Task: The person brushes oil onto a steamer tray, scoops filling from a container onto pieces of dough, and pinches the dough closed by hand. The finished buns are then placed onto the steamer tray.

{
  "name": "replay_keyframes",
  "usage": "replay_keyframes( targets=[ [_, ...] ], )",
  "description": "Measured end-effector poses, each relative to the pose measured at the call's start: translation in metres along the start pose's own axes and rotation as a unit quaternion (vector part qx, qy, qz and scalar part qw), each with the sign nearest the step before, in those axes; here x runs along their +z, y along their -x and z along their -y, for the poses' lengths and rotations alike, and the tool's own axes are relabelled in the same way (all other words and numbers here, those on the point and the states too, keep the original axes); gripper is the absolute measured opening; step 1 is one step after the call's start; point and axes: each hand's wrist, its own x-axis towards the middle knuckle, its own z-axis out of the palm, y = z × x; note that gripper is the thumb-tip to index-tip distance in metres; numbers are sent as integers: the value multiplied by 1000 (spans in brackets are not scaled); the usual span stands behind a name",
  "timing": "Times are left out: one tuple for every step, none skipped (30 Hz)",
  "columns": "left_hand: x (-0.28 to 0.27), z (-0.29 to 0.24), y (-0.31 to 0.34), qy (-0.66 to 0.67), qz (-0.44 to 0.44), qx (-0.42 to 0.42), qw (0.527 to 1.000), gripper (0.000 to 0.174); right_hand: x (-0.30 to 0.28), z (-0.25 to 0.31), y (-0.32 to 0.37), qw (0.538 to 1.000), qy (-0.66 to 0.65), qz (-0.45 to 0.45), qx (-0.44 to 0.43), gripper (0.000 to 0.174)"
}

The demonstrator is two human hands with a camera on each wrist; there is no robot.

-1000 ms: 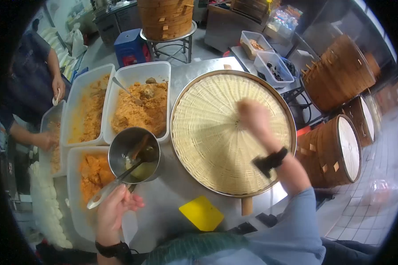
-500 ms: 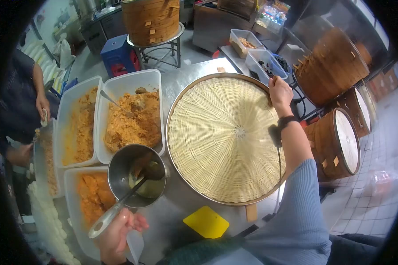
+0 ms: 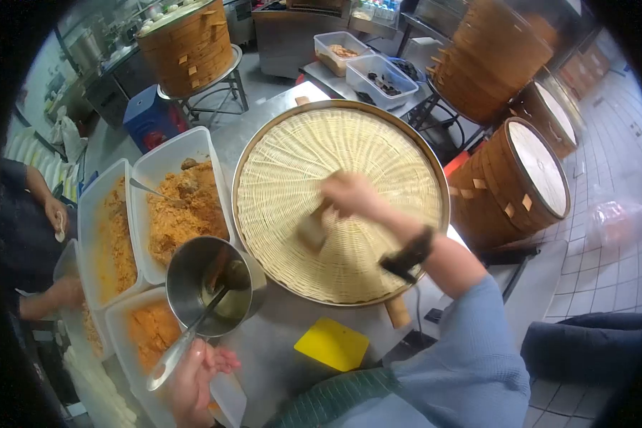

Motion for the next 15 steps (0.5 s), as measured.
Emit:
replay_keyframes(
  targets=[
    [0, 2, 2, -2, 12, 4, 1000, 31, -36, -49, -21, 988, 82, -104, -76, 39],
    [-1, 5, 4, 1, 15, 3, 1000, 31, -70, -39, 3, 970, 3, -240, -43, 35],
    [-2, 6, 5, 3, 14, -2, 1000, 31, -105, -62, 6, 944, 18, -316, -99, 28],
    [-3, 5, 5, 2, 13, -4, 1000, 31, -124, -48, 26, 901, 243, -360, -9, 22],
    [-5, 7, 6, -1, 18, 2, 1000, 31, -136, -65, 28, 806, 416, -413, -86, 15],
    [-6, 11, 7, -3, 11, 7, 1000, 32, -136, -82, 26, 803, 414, -420, -87, 15],
    [-5, 13, 7, -3, 2, 12, 1000, 33, -119, -80, 32, 850, 355, -373, -113, 12],
    [-2, 13, 5, -2, 3, 19, 1000, 33, -97, -78, 37, 890, 294, -319, -142, 10],
    [0, 11, 6, -1, 18, 1, 1000, 33, -65, -59, 53, 946, 172, -246, -121, 8],
    [1, 8, 7, 2, 25, -14, 1000, 33, -28, -48, 62, 904, 296, -235, -201, 7],
    [3, 6, 7, 5, 8, -2, 1000, 33, 0, -39, 77, 908, 274, -184, -259, 6],
    [6, 7, 5, 6, 20, -6, 1000, 33, 24, -32, 91, 923, 180, -137, -310, 8],
    [7, 8, 6, 6, 34, -14, 999, 34, 30, -10, 112, 952, 152, -35, -263, 14],
    [8, 8, 7, 8, 20, -7, 1000, 34, 30, -2, 123, 968, 122, 53, -213, 21],
    [7, 7, 10, 6, 22, -11, 1000, 34, 5, -12, 120, 970, 127, 131, -162, 26]
  ],
)
